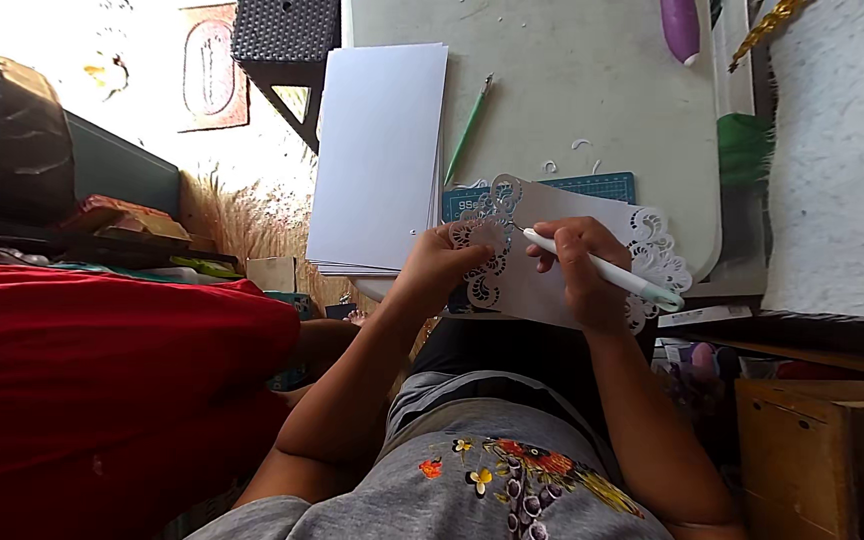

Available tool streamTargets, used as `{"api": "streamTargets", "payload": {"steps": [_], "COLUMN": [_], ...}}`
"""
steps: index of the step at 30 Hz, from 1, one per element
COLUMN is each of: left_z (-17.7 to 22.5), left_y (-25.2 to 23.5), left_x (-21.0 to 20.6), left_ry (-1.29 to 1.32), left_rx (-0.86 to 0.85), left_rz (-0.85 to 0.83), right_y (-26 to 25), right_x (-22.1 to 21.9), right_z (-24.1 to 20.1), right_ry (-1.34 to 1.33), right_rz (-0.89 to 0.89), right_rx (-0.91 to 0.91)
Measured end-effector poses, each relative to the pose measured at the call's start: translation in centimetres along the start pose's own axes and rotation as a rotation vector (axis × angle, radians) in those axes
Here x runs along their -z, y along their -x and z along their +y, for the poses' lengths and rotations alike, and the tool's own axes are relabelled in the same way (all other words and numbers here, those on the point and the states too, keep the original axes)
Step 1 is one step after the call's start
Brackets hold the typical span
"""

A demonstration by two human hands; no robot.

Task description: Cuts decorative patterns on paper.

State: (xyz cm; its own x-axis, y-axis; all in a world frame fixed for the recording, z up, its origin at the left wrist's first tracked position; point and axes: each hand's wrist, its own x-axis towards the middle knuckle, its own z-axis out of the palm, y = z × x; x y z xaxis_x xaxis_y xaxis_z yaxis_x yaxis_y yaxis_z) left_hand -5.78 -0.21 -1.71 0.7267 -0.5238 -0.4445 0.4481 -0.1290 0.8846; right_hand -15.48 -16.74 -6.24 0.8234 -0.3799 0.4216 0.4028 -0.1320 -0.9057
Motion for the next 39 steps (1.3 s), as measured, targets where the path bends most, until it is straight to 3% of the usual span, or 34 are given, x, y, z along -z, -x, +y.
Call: {"api": "streamTargets", "payload": {"steps": [39], "left_z": [-0.08], "left_y": [0.00], "left_x": [-0.35], "left_ry": [-0.051], "left_rx": [-0.008], "left_rz": [0.032], "right_y": [0.25], "right_x": [-0.17], "right_z": [0.08], "right_ry": [0.066], "right_rz": [-0.011], "right_rx": [-0.008]}}
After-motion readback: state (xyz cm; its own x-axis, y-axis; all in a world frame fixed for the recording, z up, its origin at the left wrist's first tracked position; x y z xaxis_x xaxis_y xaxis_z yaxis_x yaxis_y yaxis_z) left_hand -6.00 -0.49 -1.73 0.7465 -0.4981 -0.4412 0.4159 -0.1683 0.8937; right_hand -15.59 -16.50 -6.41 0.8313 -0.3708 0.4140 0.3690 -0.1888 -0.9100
